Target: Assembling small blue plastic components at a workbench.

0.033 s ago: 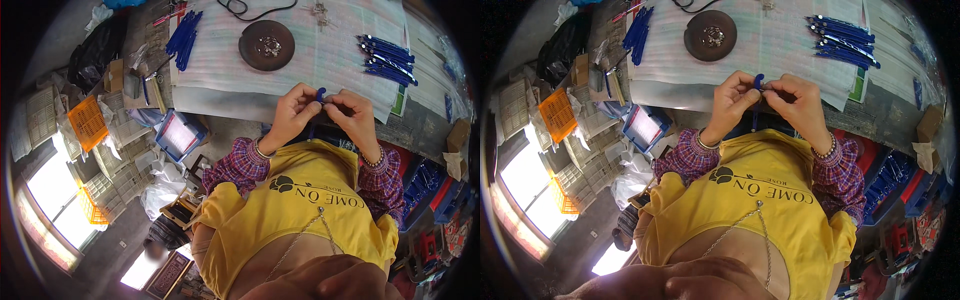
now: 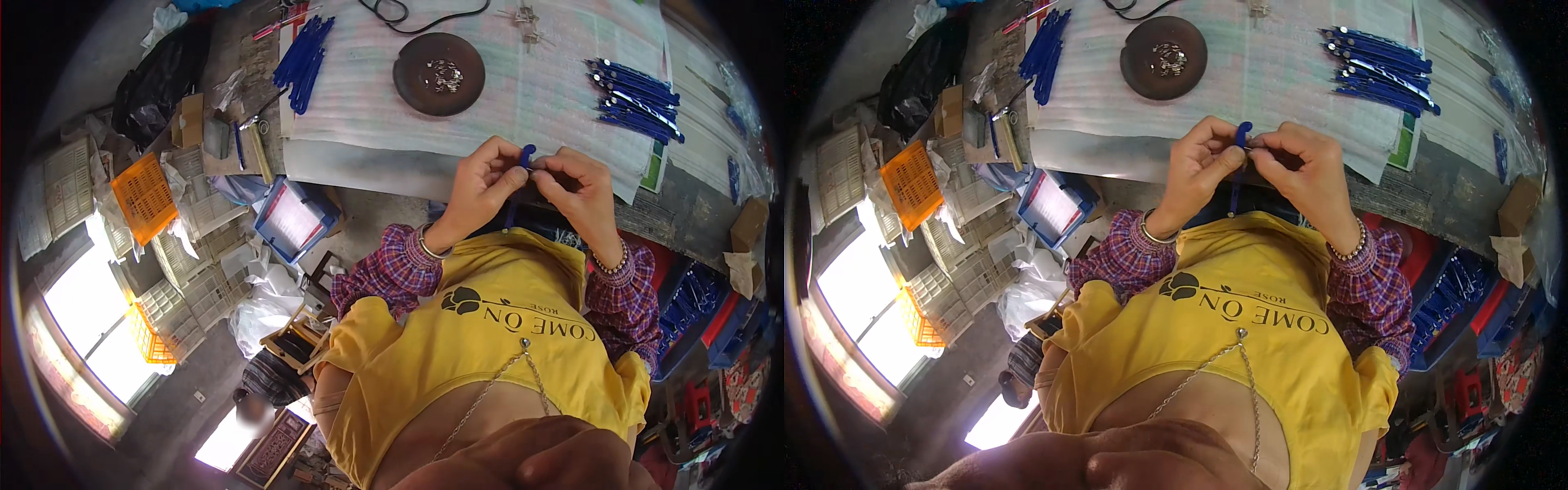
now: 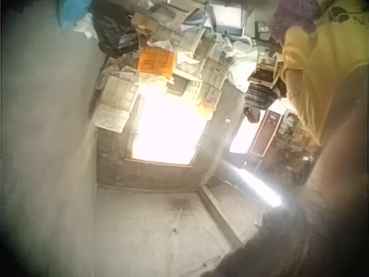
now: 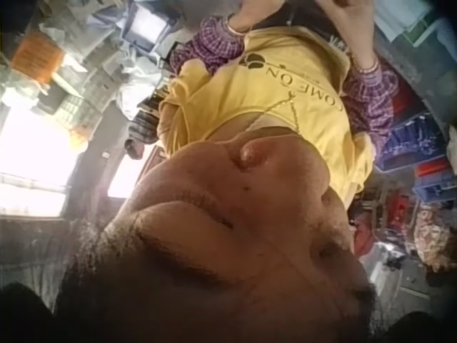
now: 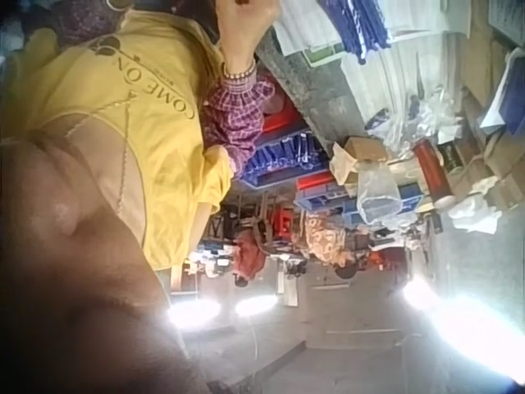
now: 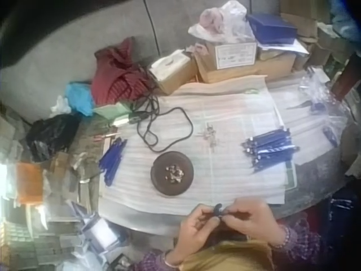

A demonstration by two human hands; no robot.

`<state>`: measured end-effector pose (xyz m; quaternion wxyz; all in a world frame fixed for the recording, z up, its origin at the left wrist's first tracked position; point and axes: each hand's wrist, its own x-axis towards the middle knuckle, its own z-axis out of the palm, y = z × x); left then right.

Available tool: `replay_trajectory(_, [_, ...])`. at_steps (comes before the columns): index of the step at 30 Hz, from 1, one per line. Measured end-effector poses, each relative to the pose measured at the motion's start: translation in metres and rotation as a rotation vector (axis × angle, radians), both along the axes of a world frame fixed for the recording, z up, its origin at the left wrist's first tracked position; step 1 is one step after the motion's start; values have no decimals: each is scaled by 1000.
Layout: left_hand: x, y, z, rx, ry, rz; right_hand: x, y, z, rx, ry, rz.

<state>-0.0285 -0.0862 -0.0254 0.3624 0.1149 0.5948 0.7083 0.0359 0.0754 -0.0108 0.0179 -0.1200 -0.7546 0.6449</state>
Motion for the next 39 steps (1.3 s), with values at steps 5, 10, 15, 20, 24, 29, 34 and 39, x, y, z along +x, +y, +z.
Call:
replay_trajectory(5, [4, 2, -3, 32, -28, 39, 0, -4, 0, 118, 127, -32])
replay_trajectory(10, [2, 0, 7, 23, -55, -11, 1, -4, 2, 235, 173, -73])
replay_trajectory(15, [1, -9, 11, 88, -218, -12, 1, -5, 5, 214, 89, -16])
replay_trajectory(20, [4, -12, 4, 146, -228, -127, 1, -3, 2, 197, 51, 35])
replay_trajectory(24, [8, -11, 5, 95, -87, -165, 1, -2, 2, 100, 43, 33])
replay_trajectory(29, [9, -10, 8, 16, 30, -111, 3, -1, 3, -2, -13, 49])
replay_trajectory(34, [5, -10, 15, -26, 102, -80, 4, -5, 4, -14, 22, 14])
replay_trajectory(39, [-3, -12, 12, -69, 361, -38, 8, -8, 0, 50, 81, 21])
